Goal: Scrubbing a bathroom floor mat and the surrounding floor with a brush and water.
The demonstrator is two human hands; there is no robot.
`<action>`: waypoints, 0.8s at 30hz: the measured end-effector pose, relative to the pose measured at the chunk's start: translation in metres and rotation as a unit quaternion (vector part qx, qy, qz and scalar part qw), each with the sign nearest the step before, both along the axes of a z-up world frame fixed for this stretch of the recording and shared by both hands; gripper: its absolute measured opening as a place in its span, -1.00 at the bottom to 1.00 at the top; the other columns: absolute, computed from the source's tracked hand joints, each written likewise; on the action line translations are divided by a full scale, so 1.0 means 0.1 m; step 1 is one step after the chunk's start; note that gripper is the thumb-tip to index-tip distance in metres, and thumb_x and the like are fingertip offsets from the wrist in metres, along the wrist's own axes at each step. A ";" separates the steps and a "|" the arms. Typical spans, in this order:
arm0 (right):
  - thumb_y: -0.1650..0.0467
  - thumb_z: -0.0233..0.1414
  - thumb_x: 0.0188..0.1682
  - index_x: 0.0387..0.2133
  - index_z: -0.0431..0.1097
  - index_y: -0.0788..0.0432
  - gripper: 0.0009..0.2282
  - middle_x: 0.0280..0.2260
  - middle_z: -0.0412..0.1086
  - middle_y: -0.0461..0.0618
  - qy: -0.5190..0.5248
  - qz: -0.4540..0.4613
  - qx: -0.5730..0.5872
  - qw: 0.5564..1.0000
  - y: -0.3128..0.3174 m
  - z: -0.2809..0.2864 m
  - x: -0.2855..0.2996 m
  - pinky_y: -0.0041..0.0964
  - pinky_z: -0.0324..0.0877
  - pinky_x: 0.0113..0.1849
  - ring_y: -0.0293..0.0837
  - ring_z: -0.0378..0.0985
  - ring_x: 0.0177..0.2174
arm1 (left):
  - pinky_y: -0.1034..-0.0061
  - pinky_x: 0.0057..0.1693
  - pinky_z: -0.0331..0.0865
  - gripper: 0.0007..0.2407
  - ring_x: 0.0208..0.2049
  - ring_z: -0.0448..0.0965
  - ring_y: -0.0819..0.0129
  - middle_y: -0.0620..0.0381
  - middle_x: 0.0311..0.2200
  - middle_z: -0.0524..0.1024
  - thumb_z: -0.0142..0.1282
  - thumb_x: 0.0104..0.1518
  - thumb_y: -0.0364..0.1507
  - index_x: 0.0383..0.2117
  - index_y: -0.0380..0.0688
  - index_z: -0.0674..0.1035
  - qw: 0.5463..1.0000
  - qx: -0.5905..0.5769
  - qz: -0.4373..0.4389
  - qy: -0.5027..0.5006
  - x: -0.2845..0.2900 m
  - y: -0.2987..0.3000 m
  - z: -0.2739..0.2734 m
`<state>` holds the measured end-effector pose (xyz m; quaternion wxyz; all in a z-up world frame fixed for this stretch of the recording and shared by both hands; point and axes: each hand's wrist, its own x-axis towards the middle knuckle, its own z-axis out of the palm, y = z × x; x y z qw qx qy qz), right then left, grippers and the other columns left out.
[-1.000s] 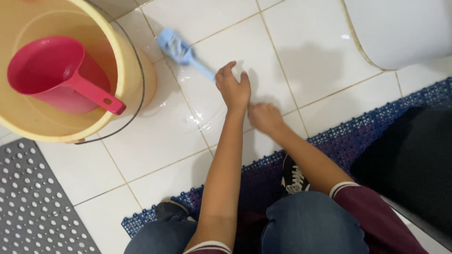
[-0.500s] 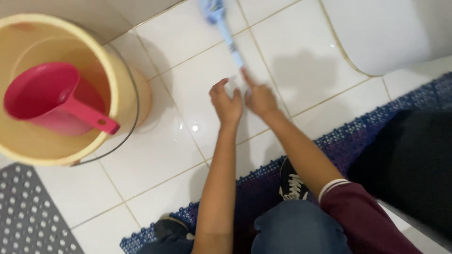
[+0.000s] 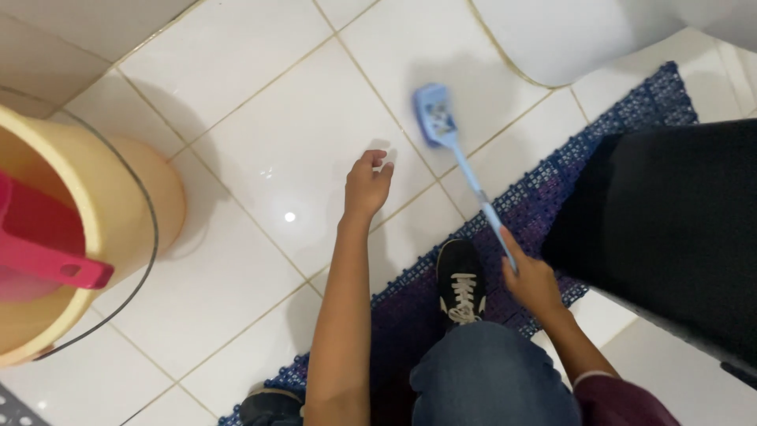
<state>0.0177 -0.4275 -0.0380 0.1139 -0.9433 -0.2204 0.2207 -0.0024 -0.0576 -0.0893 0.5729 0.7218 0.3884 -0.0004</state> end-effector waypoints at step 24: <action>0.41 0.07 -0.07 0.40 -0.01 -0.34 -0.28 -0.54 0.46 0.35 0.019 0.011 -0.033 0.999 0.11 -0.03 0.22 0.22 0.46 -0.36 0.33 0.56 -0.48 | 0.32 -0.04 0.47 -0.72 -0.24 0.61 0.21 0.01 -0.12 0.59 0.14 0.15 -0.29 -0.05 -0.06 0.57 0.999 0.034 -0.017 0.035 -0.11 -0.02 -0.19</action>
